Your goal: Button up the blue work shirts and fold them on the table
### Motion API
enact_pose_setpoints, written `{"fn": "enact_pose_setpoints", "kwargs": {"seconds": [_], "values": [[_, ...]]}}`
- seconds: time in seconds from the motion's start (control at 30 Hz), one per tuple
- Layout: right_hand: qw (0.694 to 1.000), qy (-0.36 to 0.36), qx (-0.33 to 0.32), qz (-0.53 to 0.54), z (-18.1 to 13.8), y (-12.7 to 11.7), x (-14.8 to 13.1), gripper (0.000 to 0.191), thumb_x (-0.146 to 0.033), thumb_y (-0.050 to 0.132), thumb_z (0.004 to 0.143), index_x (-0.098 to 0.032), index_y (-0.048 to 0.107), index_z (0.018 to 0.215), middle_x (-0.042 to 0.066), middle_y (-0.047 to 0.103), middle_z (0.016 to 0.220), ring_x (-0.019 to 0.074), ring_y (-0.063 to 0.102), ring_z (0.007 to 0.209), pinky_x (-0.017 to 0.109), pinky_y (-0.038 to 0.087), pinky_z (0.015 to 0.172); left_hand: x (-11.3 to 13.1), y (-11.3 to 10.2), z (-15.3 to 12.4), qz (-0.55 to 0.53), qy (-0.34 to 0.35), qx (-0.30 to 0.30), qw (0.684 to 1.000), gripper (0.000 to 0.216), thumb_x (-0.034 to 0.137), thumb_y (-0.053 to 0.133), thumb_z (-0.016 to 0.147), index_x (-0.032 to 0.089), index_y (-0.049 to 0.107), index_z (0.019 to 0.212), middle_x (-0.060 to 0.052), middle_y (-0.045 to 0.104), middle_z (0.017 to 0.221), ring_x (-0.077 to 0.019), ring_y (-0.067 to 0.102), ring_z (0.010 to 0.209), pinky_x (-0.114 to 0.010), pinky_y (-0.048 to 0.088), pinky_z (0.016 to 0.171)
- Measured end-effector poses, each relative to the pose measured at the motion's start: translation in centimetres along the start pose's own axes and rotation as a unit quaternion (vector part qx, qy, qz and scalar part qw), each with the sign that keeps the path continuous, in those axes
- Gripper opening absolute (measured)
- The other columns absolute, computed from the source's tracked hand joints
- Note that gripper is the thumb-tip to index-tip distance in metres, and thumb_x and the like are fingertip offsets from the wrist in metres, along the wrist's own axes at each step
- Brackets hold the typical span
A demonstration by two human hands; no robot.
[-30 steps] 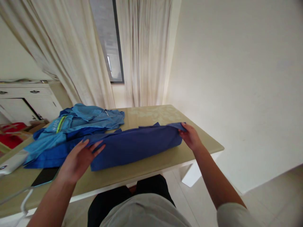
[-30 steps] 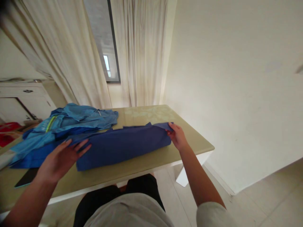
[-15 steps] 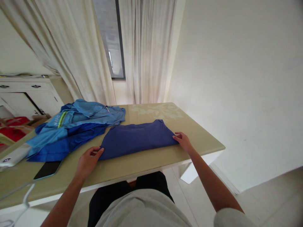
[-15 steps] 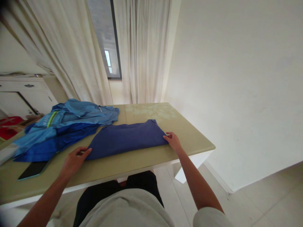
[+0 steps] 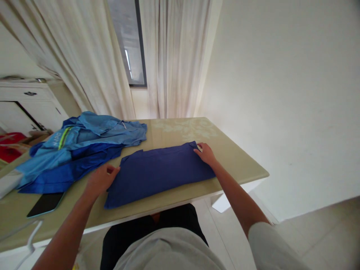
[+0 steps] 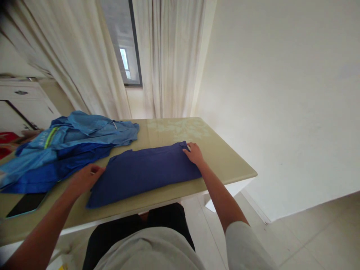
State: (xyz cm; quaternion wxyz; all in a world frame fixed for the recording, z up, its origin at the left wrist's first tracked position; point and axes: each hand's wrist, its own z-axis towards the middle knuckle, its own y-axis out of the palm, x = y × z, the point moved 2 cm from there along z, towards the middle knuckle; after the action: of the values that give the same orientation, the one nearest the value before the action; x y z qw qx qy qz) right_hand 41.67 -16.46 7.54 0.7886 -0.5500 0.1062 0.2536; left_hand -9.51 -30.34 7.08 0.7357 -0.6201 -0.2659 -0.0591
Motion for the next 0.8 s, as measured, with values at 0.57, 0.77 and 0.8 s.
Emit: {"fn": "enact_pose_setpoints", "kwargs": {"seconds": [0.57,0.77,0.8], "values": [[0.988,-0.121,-0.087,-0.044,1.6,7.2,-9.5,0.049,-0.042,0.039,0.108,-0.019,0.059,0.147,0.016,0.056,0.152,0.0287,0.051,0.141,0.047,0.038,0.119,11.0,10.9,4.2,0.115,0.097,0.014,0.988,0.066,0.048,0.032,0.103,0.011,0.044,0.157,-0.021,0.036,0.166,-0.0415,0.029,0.154,-0.065,0.019,0.123],[0.951,-0.234,-0.201,-0.001,-6.1,8.5,-11.7,0.074,-0.071,0.047,0.098,-0.033,0.038,0.161,0.005,0.033,0.169,0.0309,0.027,0.157,0.049,0.022,0.127,11.1,10.6,4.5,-0.018,0.076,-0.013,0.997,0.060,0.052,0.033,0.102,0.021,0.052,0.150,-0.017,0.049,0.158,-0.0404,0.044,0.144,-0.066,0.033,0.116],[0.941,-0.251,-0.228,0.003,-5.5,7.9,-10.3,0.071,-0.068,0.046,0.100,-0.035,0.036,0.162,0.004,0.031,0.170,0.0288,0.026,0.157,0.048,0.020,0.128,10.2,10.1,4.9,-0.036,0.078,-0.003,0.996,0.058,0.052,0.032,0.103,0.021,0.054,0.147,-0.015,0.052,0.156,-0.0381,0.046,0.143,-0.064,0.034,0.117]]}}
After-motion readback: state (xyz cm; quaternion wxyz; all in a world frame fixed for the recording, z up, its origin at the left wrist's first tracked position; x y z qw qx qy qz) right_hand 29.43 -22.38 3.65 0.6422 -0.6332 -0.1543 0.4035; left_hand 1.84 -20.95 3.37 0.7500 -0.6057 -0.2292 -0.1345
